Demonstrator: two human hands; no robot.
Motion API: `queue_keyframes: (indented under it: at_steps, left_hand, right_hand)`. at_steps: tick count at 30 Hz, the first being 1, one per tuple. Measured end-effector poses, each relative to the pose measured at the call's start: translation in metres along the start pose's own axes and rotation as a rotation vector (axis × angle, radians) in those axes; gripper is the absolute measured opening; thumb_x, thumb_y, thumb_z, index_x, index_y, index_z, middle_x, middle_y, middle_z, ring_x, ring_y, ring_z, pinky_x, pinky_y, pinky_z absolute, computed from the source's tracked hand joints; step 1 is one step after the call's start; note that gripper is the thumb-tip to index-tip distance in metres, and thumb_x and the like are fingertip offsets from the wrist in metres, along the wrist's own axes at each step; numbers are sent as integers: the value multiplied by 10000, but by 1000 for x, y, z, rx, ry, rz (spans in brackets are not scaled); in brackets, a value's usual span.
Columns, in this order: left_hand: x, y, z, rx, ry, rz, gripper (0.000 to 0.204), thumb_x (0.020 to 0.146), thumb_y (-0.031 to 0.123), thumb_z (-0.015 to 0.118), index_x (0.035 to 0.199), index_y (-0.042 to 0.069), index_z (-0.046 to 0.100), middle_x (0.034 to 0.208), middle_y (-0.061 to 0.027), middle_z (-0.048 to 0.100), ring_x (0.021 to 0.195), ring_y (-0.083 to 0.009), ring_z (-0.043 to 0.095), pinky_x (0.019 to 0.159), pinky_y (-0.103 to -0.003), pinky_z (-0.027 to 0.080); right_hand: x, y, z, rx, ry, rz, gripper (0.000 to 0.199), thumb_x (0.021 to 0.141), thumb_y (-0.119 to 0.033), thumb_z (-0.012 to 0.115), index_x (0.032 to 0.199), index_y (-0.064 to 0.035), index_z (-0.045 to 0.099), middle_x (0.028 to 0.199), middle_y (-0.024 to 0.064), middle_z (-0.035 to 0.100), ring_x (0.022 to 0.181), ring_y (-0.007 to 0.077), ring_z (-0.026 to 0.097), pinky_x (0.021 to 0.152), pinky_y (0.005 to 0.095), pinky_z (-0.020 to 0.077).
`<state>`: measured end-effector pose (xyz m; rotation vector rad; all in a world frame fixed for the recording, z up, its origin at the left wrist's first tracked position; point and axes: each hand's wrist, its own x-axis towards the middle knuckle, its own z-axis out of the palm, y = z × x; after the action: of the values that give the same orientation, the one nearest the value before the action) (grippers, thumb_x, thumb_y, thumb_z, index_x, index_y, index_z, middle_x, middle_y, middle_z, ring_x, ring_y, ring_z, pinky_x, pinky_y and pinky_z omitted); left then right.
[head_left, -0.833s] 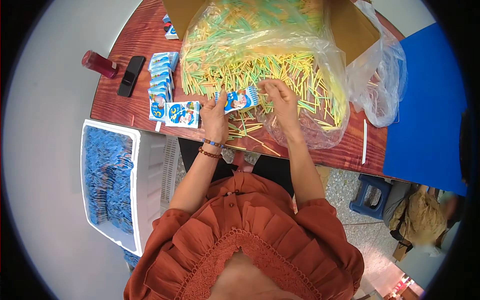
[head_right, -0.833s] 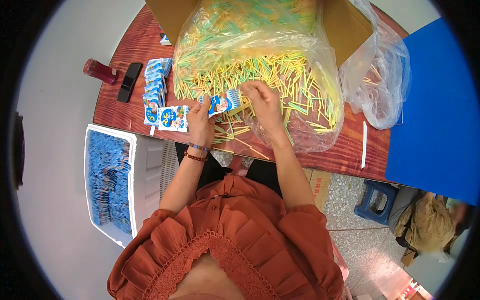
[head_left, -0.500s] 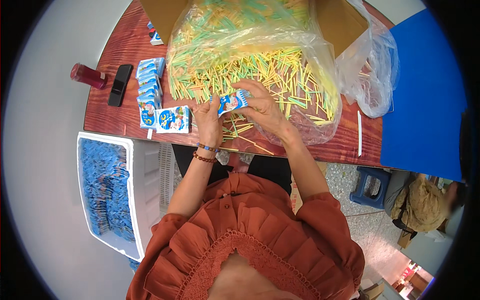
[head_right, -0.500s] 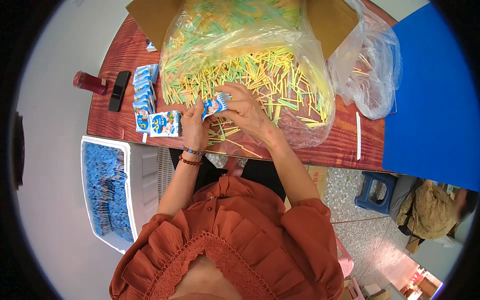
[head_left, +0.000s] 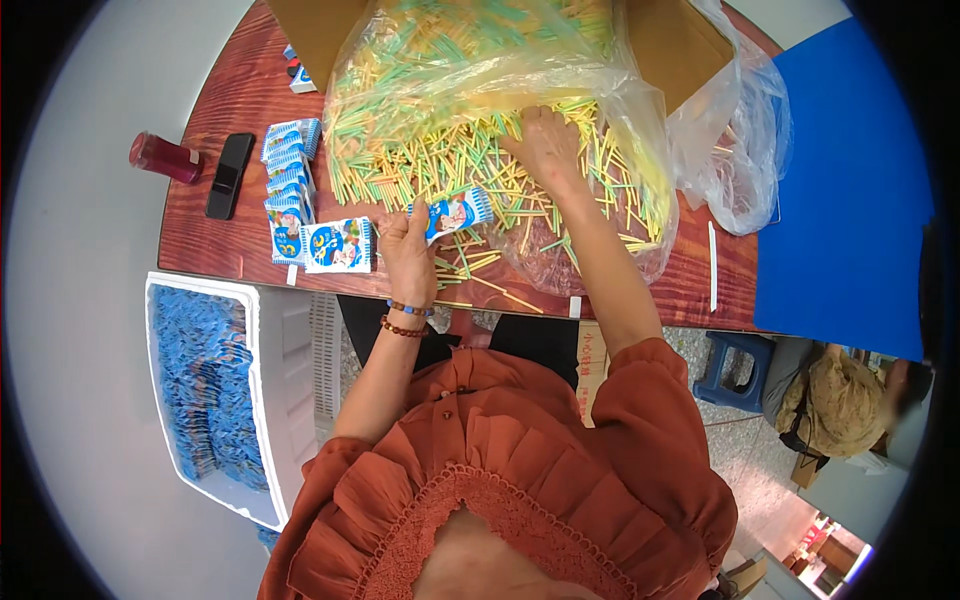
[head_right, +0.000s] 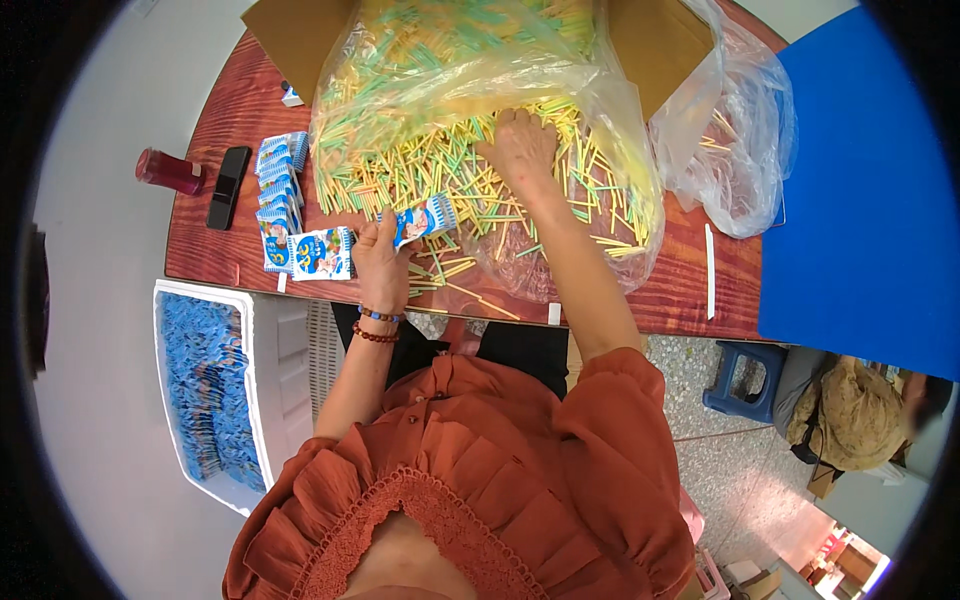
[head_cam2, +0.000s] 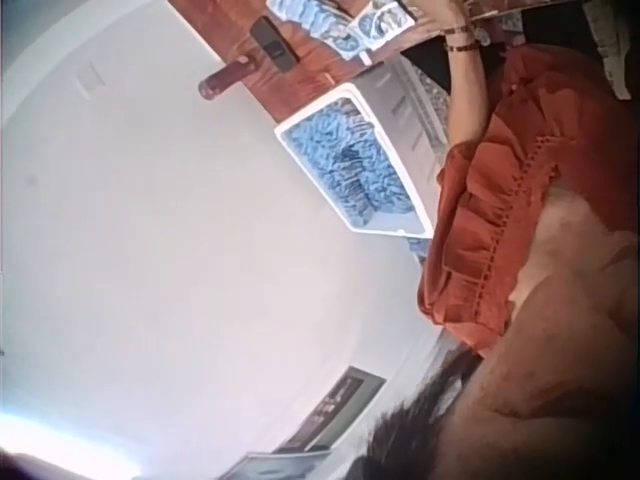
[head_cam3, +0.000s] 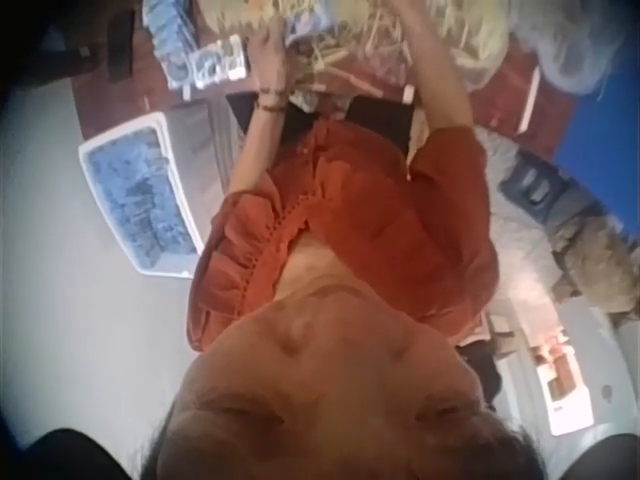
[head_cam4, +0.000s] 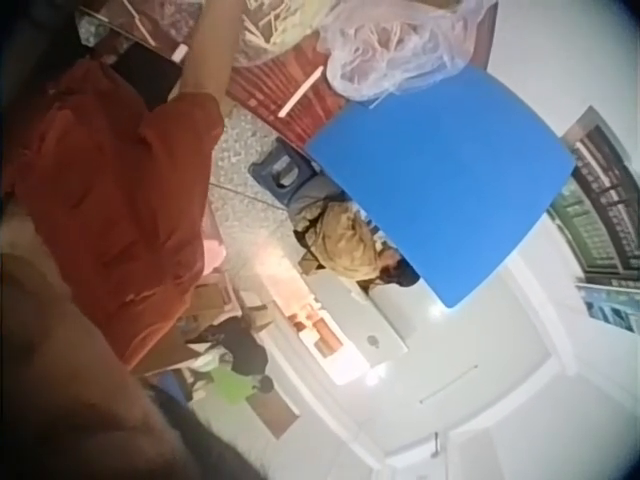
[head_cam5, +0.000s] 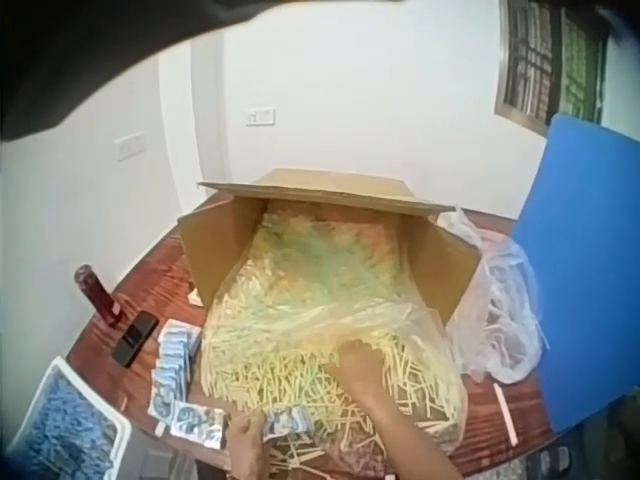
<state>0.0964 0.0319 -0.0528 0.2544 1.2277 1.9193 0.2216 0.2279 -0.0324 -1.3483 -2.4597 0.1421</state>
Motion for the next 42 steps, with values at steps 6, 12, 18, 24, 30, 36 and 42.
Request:
queue_keyframes:
  at_steps: [6,12,18,24,30,36,42]
  left_hand:
    - [-1,10,-8,-22,27,-42,181,935,206,607,808,78,627,748,39,595,664,-61,579,547,-249,507]
    - [-2,10,-6,-51,17,-79,170,934,214,609,852,67,636,786,22,626,682,-74,596,576,-259,513]
    - [-4,12,-9,-53,-17,-90,222,954,247,577,833,71,641,821,-20,663,716,-109,600,632,-278,493]
    - [-2,10,-3,-106,-37,-88,214,949,226,586,833,49,619,831,-32,653,684,-104,601,570,-280,512]
    - [-4,11,4,-225,-92,-128,259,949,266,584,811,48,593,795,-52,639,628,-132,569,560,-270,490]
    - [-6,14,5,-219,-78,-135,233,940,271,599,852,56,578,767,-44,616,617,-143,558,561,-276,488]
    - [-3,9,-1,-286,-64,-135,228,949,262,584,851,56,575,785,-40,621,630,-144,566,558,-274,487]
  right_hand:
    - [6,-6,14,-73,-71,54,402,803,-319,618,1027,13,584,1016,212,633,951,351,611,835,492,426]
    - [14,18,16,134,-245,162,328,870,-253,470,1009,16,596,1005,212,650,901,349,617,834,464,428]
    - [4,38,-8,1072,-412,360,303,944,-191,486,1082,77,522,992,110,640,806,174,611,775,311,493]
    - [-25,31,-15,1800,-428,512,260,934,-80,537,1153,51,487,897,87,605,823,194,604,810,393,527]
    - [-49,3,3,2200,-387,424,224,947,-81,524,1139,33,505,902,83,609,904,225,618,877,446,523]
    - [-47,-12,4,1947,-282,450,187,958,-104,523,1084,33,511,988,138,609,966,288,633,873,401,537]
    - [-45,-20,-4,2039,-174,378,144,977,-147,493,1024,-11,508,1083,196,607,1109,327,571,928,430,499]
